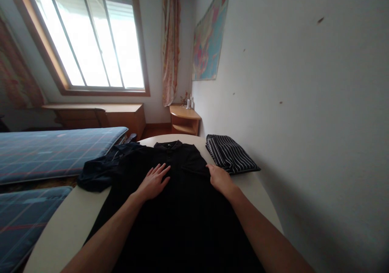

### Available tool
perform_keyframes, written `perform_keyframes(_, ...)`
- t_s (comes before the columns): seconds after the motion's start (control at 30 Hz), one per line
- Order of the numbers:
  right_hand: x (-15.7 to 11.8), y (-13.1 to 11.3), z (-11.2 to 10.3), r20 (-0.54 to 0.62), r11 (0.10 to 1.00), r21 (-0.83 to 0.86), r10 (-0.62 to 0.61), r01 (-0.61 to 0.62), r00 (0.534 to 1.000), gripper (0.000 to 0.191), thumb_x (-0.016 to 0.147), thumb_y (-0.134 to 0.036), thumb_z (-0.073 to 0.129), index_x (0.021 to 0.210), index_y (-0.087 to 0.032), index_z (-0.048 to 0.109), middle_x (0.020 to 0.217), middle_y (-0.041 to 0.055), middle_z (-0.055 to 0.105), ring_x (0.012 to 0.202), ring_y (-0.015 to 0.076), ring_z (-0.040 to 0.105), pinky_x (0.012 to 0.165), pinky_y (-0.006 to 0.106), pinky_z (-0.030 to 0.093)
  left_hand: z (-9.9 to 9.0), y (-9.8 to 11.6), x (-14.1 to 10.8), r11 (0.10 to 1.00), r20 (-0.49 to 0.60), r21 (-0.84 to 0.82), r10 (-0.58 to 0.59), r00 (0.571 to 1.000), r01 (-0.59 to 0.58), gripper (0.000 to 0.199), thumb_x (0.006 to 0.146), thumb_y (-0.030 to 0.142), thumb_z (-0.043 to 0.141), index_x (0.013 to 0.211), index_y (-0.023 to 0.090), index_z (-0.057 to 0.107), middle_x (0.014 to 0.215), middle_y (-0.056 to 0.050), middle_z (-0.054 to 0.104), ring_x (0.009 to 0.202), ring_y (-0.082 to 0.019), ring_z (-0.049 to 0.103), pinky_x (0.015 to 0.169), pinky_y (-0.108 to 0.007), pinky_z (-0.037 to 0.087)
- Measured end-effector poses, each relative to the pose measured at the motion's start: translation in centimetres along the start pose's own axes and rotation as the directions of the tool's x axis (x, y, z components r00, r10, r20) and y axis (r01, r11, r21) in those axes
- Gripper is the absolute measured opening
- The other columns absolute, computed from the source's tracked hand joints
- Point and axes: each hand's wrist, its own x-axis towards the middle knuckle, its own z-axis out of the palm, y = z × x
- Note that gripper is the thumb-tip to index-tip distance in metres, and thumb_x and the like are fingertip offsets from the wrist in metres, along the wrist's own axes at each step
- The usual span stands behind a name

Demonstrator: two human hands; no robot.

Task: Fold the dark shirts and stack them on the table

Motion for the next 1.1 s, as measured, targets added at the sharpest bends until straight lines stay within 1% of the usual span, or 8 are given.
perform_keyframes(0.2, 0.0, 0.6, -0.2, -0.031, 1.0, -0.015, -0.001, 0.0, 1.0, 0.048, 0.091, -0.003, 0.037, 0.129, -0.02, 0.062, 0.121, 0.0114, 0.069, 0.112, 0.0211, 0.065, 0.093, 0.029, 0.047, -0.4, -0.8, -0.5, 0.999, 0.045, 0.015, 0.031, 0.999, -0.031, 0.061, 0.1, 0.055, 0.033, 0.155, 0.03, 0.031, 0.162, -0.002, 0.023, 0.15, -0.025, 0.016, 0.121, -0.046, 0.019)
perform_keyframes(0.53, 0.1, 1.5, -1.0, 0.027, 0.999, -0.018, 0.043, -0.042, 0.999, 0.035, 0.09, -0.007, 0.043, 0.108, -0.019, 0.071, 0.11, 0.011, 0.072, 0.104, 0.0218, 0.068, 0.089, 0.029, 0.047, -0.7, -2.3, -1.4, 0.997, 0.074, 0.035, 0.069, 0.995, -0.072, 0.06, 0.1, 0.054, 0.03, 0.155, 0.029, 0.03, 0.163, -0.002, 0.021, 0.151, -0.025, 0.016, 0.121, -0.046, 0.018)
perform_keyframes(0.63, -0.1, 1.4, -1.4, 0.013, 0.994, -0.062, 0.095, -0.094, 0.995, 0.036, 0.092, -0.005, 0.04, 0.105, -0.016, 0.071, 0.108, 0.0151, 0.071, 0.102, 0.0246, 0.068, 0.088, 0.031, 0.048, -1.4, -1.0, -1.2, 0.998, 0.086, 0.064, 0.006, 0.996, -0.011, 0.062, 0.098, 0.046, 0.036, 0.156, 0.026, 0.029, 0.161, -0.005, 0.027, 0.149, -0.028, 0.02, 0.119, -0.049, 0.021)
perform_keyframes(0.73, -0.4, 0.7, -1.6, -0.013, 0.987, -0.114, 0.109, -0.11, 0.994, 0.038, 0.092, -0.004, 0.036, 0.105, -0.013, 0.071, 0.108, 0.0177, 0.07, 0.099, 0.0267, 0.069, 0.083, 0.033, 0.05, -2.1, 1.5, -0.4, 0.994, 0.065, 0.094, -0.068, 0.996, 0.061, 0.07, 0.092, 0.039, 0.045, 0.156, 0.018, 0.026, 0.159, -0.012, 0.031, 0.148, -0.033, 0.024, 0.118, -0.051, 0.022)
perform_keyframes(0.83, -0.6, 0.2, -1.5, -0.039, 0.993, -0.122, -0.008, 0.003, 0.999, 0.042, 0.093, -0.004, 0.034, 0.115, -0.018, 0.068, 0.113, 0.0156, 0.067, 0.098, 0.0244, 0.069, 0.081, 0.031, 0.051, -2.0, 4.7, 0.5, 0.998, 0.045, 0.05, 0.038, 0.998, -0.04, 0.069, 0.089, 0.037, 0.049, 0.154, 0.02, 0.031, 0.162, -0.011, 0.026, 0.149, -0.031, 0.022, 0.119, -0.049, 0.021)
perform_keyframes(0.93, -0.6, 0.2, -1.3, -0.033, 0.985, -0.107, -0.136, 0.132, 0.99, 0.041, 0.095, -0.007, 0.037, 0.115, -0.022, 0.069, 0.113, 0.0121, 0.068, 0.105, 0.0235, 0.065, 0.085, 0.03, 0.05, -1.0, 7.3, 1.0, 0.993, 0.071, -0.026, 0.116, 0.991, -0.114, 0.067, 0.092, 0.04, 0.048, 0.155, 0.024, 0.03, 0.16, -0.008, 0.03, 0.148, -0.028, 0.026, 0.12, -0.047, 0.022)
perform_keyframes(1.0, -0.5, 0.5, -1.3, -0.015, 0.985, -0.1, -0.142, 0.139, 0.99, 0.038, 0.096, -0.01, 0.039, 0.11, -0.021, 0.072, 0.108, 0.0118, 0.07, 0.107, 0.0238, 0.064, 0.088, 0.031, 0.049, -0.2, 8.4, 0.9, 0.993, 0.044, -0.051, 0.107, 0.993, -0.105, 0.062, 0.095, 0.04, 0.044, 0.154, 0.026, 0.032, 0.161, -0.006, 0.03, 0.148, -0.028, 0.025, 0.12, -0.048, 0.021)
perform_keyframes(1.1, -0.6, 0.7, -1.4, -0.006, 0.992, -0.12, -0.05, 0.049, 0.999, 0.039, 0.096, -0.01, 0.038, 0.107, -0.018, 0.074, 0.107, 0.0139, 0.07, 0.103, 0.0245, 0.065, 0.086, 0.032, 0.05, 0.6, 8.8, 0.5, 0.989, 0.001, -0.078, 0.123, 0.992, -0.122, 0.059, 0.096, 0.038, 0.042, 0.153, 0.026, 0.033, 0.161, -0.005, 0.028, 0.148, -0.024, 0.027, 0.12, -0.046, 0.021)
